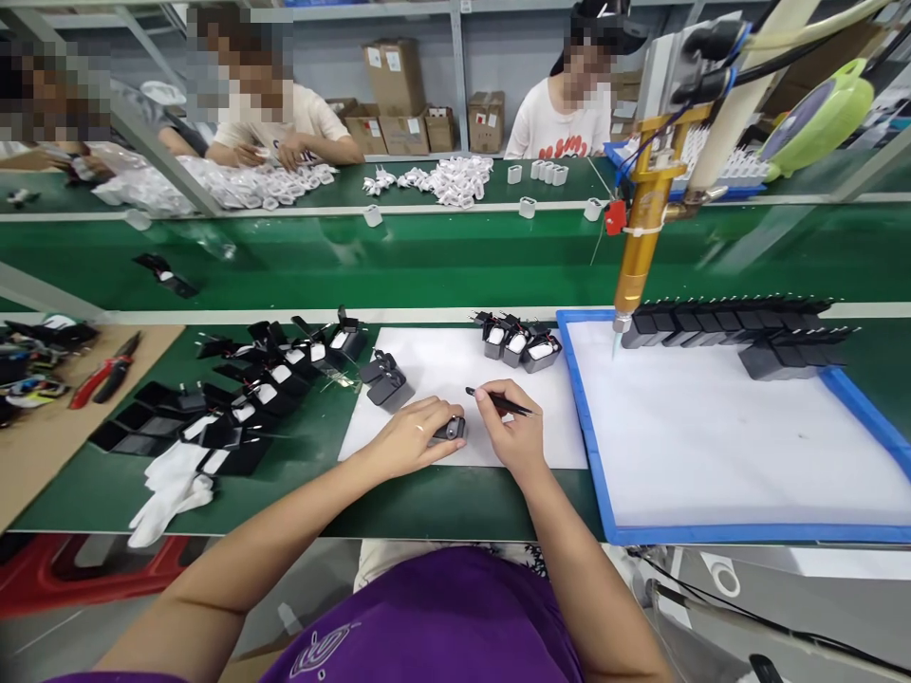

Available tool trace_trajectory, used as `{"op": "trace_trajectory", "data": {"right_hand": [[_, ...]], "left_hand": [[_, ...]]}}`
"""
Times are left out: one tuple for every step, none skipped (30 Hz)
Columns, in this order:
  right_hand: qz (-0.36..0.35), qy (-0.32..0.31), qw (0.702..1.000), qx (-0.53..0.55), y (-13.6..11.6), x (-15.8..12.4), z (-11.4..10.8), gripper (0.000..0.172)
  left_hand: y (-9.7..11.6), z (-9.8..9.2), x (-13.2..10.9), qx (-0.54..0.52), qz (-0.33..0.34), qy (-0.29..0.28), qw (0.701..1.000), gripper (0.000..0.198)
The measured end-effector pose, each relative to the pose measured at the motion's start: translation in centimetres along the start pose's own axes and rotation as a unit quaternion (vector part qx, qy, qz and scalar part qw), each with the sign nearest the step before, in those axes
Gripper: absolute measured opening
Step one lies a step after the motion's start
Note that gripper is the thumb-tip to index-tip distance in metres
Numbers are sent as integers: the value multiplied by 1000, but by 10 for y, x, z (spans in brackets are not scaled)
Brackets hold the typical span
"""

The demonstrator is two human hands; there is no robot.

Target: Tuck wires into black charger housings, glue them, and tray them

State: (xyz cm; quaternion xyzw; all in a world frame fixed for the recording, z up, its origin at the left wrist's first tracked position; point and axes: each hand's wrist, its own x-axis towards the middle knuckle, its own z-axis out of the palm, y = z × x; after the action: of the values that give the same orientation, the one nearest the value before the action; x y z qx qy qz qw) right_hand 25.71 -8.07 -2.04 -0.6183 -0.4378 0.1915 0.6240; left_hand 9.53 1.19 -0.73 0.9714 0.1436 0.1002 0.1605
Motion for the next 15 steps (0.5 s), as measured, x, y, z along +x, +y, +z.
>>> {"op": "trace_trajectory", "data": {"right_hand": [[9,-10,1000,9,1,0,1,21],[21,-25,999,20,1,0,1,22],[35,-45,998,32,2,1,2,23],[49,-69,996,42,3,1,3,26],[65,-94,992,51,3,1,3,28],[81,-116,988,58,4,2,3,30],[98,-138,983,65,4,2,2,31],[116,-160,978,72,3,3,2,30],[133,-183,971,81,3,3,0,29],[150,-207,963,90,2,4,-1,26],[164,-232,953,102,2,5,-3,23],[176,-256,944,113,1,5,-5,20],[185,-274,936,125,1,6,-6,20],[191,-285,929,135,0,7,-7,22],[197,-291,926,142,0,7,-8,24]], "left_hand": [[1,0,0,4,-3,-2,1000,37],[2,0,0,9,-4,-3,1000,37],[2,0,0,14,-6,-5,1000,37],[3,-1,0,20,-7,-7,1000,38],[4,-1,0,27,-8,-9,1000,39],[5,-2,0,35,-10,-10,999,40],[6,-2,0,43,-13,-11,999,41],[7,-2,0,53,-16,-12,998,41],[8,-2,0,64,-19,-12,998,41],[8,-1,0,75,-22,-11,997,41],[9,-1,-1,85,-26,-10,996,41],[9,0,-1,92,-28,-8,995,42],[9,1,-1,96,-30,-6,995,44],[9,2,-1,99,-32,-4,995,46],[8,3,-1,99,-32,-3,995,47]]}}
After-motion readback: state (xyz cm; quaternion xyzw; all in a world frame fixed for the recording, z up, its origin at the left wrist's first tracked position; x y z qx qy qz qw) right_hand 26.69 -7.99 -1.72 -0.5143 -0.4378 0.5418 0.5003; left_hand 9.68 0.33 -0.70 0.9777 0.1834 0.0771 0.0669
